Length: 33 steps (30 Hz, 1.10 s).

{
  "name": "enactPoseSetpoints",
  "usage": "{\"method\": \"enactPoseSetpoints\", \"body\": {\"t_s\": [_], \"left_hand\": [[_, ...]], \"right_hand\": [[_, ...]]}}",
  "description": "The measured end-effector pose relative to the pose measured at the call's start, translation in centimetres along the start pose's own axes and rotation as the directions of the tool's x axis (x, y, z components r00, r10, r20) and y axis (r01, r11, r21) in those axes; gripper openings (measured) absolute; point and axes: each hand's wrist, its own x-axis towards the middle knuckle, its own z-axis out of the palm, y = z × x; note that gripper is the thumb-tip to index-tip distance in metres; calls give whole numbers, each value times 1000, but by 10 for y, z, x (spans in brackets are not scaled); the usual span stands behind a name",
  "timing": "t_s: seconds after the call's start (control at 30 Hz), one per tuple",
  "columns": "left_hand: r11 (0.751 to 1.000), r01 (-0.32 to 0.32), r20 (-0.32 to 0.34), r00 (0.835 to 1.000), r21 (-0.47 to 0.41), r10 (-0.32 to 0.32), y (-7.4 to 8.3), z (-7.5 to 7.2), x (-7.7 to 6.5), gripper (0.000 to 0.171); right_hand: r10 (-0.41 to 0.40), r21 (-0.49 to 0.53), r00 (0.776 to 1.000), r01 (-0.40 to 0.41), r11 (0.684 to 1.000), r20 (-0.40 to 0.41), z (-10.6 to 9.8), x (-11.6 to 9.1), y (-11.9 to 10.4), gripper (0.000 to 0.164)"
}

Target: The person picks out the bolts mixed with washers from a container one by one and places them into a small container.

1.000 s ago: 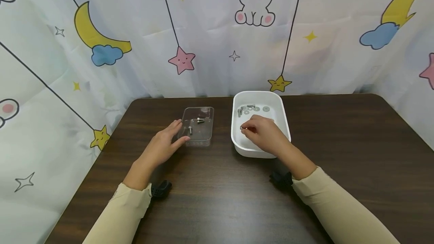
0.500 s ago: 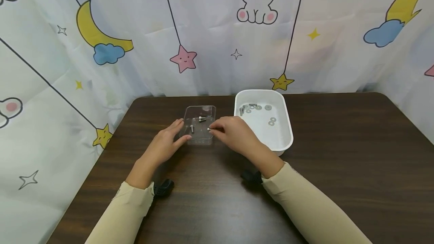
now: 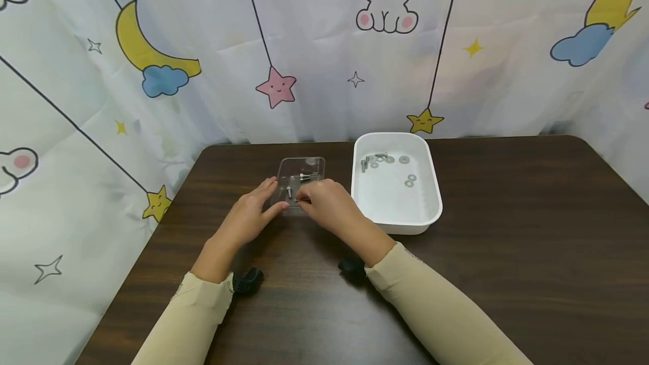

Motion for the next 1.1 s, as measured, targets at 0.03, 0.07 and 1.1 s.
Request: {"method": "enactPoseSetpoints", "body": {"t_s": [0.03, 0.07, 1.1], "left_hand": [[1000, 0, -1, 1000, -2, 0, 0, 0, 0, 72], [1000, -2, -2, 1000, 0, 2, 1, 0, 0, 72], [1000, -18, -33, 999, -3, 18, 1, 0, 1, 70]], "right_hand": [[0, -10, 1000, 0, 1000, 1, 2, 1, 0, 9], [-3, -18, 1000, 3, 1000, 0, 3, 1, 0, 10], [31, -190, 990, -4, 982, 138, 16, 5, -6, 22]]}}
